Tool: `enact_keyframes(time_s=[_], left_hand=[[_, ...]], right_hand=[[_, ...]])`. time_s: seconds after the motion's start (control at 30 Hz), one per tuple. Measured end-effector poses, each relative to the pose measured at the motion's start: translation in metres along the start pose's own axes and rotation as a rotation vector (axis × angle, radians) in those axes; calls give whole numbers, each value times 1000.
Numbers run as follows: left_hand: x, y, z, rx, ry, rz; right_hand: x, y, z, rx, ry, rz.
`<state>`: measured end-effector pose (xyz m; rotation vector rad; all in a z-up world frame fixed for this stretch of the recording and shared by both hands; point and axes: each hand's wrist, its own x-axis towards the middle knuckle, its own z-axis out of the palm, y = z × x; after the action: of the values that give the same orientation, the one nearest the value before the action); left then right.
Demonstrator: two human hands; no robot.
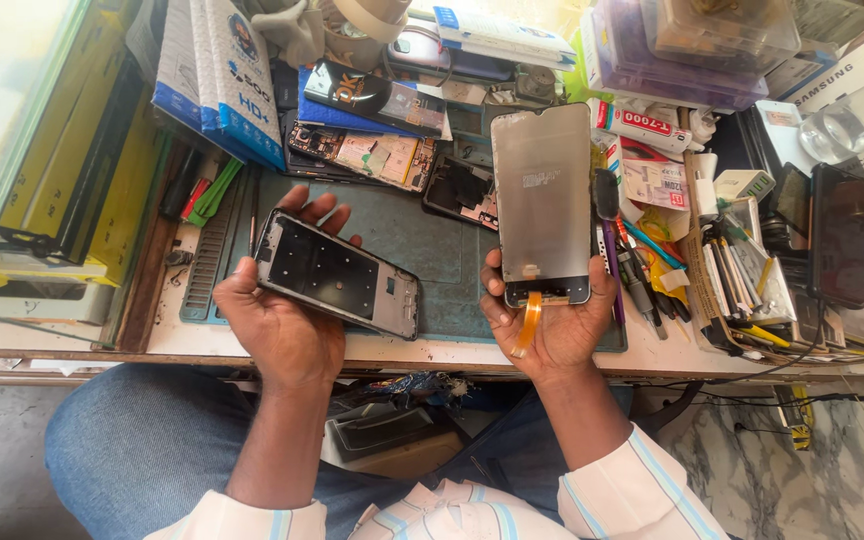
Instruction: The person disassembles a smartphone, removes the screen assembly, and then unpacks a new battery from its packaging. The person places the new battery into the phone's chassis.
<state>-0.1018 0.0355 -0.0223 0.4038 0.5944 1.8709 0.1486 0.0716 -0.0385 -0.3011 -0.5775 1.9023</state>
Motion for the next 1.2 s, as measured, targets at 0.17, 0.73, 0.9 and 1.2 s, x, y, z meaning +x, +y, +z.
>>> enact_keyframes(time_s=[0.17,0.73,0.9,1.2], left_hand=[[4,-2,-4,-63,80,7],[11,5,8,148,67,25],[15,23,-1,701,15,77],[16,39,5,1512,-51,200]], right_hand=[[0,-1,2,35,5,16],[4,2,7,16,34,-32],[6,2,10,15,45,-54],[3,0,12,-46,29,-10]])
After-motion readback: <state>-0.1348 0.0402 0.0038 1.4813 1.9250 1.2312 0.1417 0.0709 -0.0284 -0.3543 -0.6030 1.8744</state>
